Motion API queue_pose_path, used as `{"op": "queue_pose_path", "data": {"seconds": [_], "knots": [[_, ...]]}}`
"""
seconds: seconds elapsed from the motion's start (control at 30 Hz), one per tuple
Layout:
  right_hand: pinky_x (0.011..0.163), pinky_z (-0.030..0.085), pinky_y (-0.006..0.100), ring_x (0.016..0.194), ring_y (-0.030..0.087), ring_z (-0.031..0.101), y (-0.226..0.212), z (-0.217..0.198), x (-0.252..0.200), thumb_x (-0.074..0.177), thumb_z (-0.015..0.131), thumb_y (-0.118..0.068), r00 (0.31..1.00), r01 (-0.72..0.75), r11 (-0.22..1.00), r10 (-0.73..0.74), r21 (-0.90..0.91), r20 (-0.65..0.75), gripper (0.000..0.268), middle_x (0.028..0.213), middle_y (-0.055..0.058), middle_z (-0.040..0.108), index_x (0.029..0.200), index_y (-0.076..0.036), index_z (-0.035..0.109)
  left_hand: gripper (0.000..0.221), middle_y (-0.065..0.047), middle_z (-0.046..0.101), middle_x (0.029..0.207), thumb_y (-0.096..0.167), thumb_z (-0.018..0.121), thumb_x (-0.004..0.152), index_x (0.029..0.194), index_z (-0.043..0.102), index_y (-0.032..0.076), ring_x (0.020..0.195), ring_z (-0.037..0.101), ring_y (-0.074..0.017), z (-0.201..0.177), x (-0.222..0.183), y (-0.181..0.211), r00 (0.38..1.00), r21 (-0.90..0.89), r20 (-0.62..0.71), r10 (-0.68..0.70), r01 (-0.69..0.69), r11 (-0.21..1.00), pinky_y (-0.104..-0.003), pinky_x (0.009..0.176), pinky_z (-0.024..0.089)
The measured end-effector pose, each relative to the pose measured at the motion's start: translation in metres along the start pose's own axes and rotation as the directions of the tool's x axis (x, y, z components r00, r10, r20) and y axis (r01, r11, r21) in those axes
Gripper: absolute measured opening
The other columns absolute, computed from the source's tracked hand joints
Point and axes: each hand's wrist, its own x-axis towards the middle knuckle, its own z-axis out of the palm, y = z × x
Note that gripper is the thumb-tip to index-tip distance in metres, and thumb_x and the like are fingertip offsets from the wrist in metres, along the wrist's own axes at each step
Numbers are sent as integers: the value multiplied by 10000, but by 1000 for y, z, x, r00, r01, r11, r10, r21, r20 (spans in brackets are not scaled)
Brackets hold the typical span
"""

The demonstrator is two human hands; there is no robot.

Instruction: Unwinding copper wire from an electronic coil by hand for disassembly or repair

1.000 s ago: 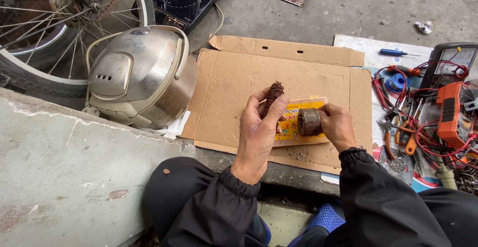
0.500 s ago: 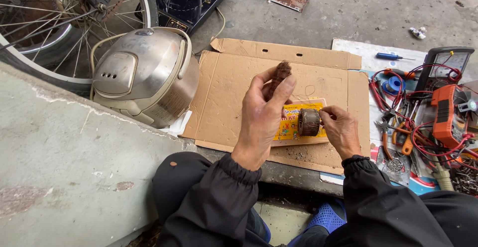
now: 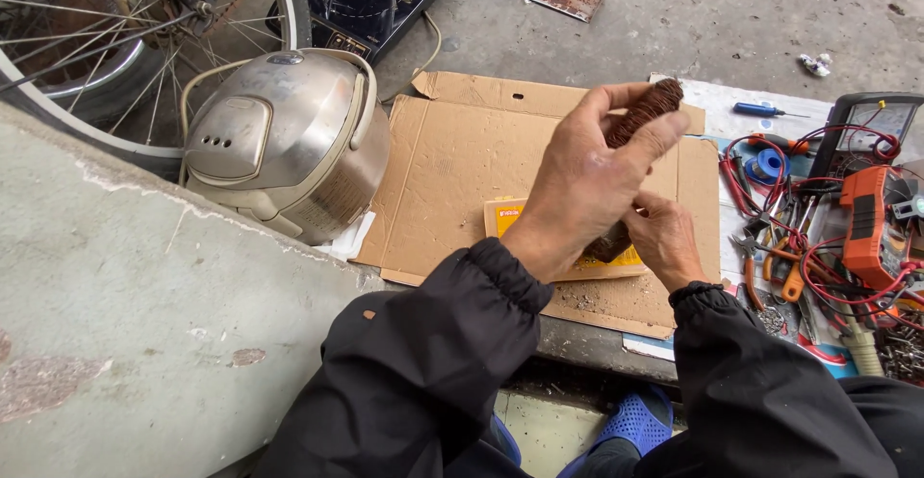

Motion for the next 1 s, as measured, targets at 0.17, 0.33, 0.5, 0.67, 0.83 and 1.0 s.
{"op": "queue_pose_path", "data": {"seconds": [0.17,0.33,0.5,0.67,0.83,1.0], "knots": [[962,604,567,1094,405,778,-34,-15,-19,1046,779,-270,995,-93,996,93,12,-22,472,1164,263,799,1452,-37,717,676,-126,765,988,427,860,867,1387,686,31,785,702,-151,2,28,-7,998,-15,-64,10,-10,1000,-297,750,601],[941,621,509,1069,411,773,-63,7,-62,1171,627,-138,965,-83,988,112,129,-235,299,1177,290,770,1397,34,720,634,-120,769,979,410,889,866,1349,707,40,782,706,-146,6,45,-8,998,-44,-70,0,-3,999,-248,676,572],[1011,640,532,1111,356,738,-104,20,-62,1044,795,-239,996,-57,997,53,-48,-75,427,1196,188,663,1375,19,716,608,-96,774,959,409,867,879,1342,706,49,796,750,-131,12,47,-3,999,-31,-47,-27,25,999,-210,587,553],[937,661,507,1042,317,753,-66,36,-55,1055,762,-125,989,8,997,-19,-78,-149,118,1066,114,642,1143,-58,805,609,-101,773,946,414,867,878,1337,706,47,793,755,-142,11,52,-4,999,-42,-41,-36,34,999,-212,555,549],[882,667,449,981,292,774,-47,24,-55,1090,745,-132,990,17,1000,-17,2,-137,76,997,139,713,1098,-61,771,624,-105,764,945,407,874,876,1347,700,37,795,750,-149,1,56,-7,997,-60,-64,-41,37,997,-218,548,552],[892,643,465,1035,331,773,-70,-9,-65,1162,684,-178,988,-84,988,99,126,-117,164,1061,234,769,1184,-20,724,693,-115,754,970,436,877,877,1388,674,14,811,747,-165,-18,63,-5,993,-69,-113,-25,18,997,-214,552,553]]}}
